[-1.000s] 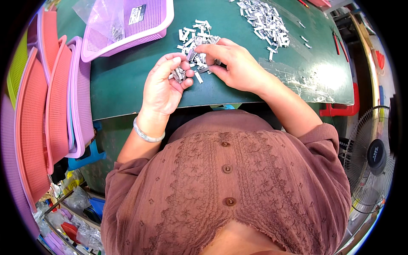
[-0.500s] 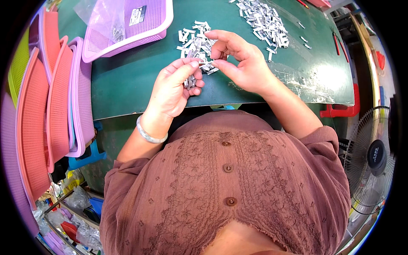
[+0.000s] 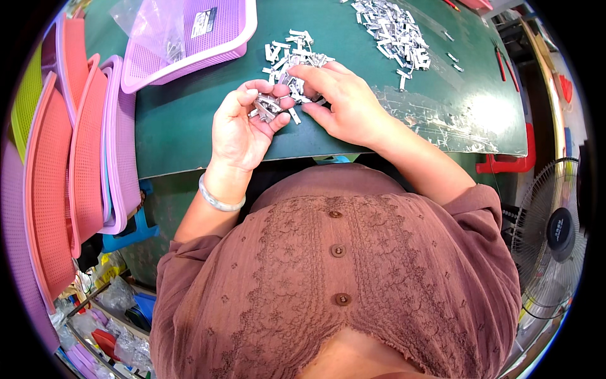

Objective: The person repeatedly picks up small metal fasteners from a pile on a green table, joins two pieces together by hand, and places the assembled units into a clear plastic bag. The person also transfers some fasteners from a purple basket to the table and continues assembling them.

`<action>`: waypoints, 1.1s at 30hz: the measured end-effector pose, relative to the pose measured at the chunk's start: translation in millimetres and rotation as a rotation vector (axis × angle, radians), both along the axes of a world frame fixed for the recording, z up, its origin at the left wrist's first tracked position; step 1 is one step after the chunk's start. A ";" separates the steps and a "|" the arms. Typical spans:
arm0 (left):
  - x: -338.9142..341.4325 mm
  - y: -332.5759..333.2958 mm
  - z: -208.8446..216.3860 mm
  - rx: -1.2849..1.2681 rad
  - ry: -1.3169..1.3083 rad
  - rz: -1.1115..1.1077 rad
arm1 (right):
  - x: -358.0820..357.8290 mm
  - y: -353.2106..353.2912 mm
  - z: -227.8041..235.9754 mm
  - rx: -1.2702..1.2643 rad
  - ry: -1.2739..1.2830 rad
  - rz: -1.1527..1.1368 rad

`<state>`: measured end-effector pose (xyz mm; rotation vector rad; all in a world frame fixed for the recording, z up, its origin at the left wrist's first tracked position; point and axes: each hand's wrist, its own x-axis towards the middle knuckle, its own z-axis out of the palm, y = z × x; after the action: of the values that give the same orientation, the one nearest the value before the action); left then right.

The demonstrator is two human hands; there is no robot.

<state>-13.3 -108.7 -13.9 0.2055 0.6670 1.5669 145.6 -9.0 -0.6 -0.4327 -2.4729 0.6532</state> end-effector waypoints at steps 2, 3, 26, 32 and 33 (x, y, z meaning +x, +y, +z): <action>0.0 -0.2 -0.3 -0.016 -0.006 0.006 | -4.5 -1.7 -4.4 0.062 0.051 -0.007; -0.3 -0.5 -1.8 -0.020 -0.004 0.011 | -6.8 -2.5 -5.9 0.084 0.059 -0.015; 9.9 1.0 3.1 -0.106 0.317 0.025 | -1.6 -2.7 4.7 -0.552 0.095 -0.024; -5.5 -2.5 -1.0 -0.081 0.146 0.095 | -2.2 -21.5 3.2 -0.095 -0.082 -0.008; -5.5 -3.0 -0.3 -0.075 0.129 0.090 | -3.3 -23.3 -0.2 -0.013 -0.086 -0.010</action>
<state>-18.8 -111.7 -14.2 0.2244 0.8440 1.6218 142.3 -32.3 -0.8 -0.4871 -2.5471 0.6605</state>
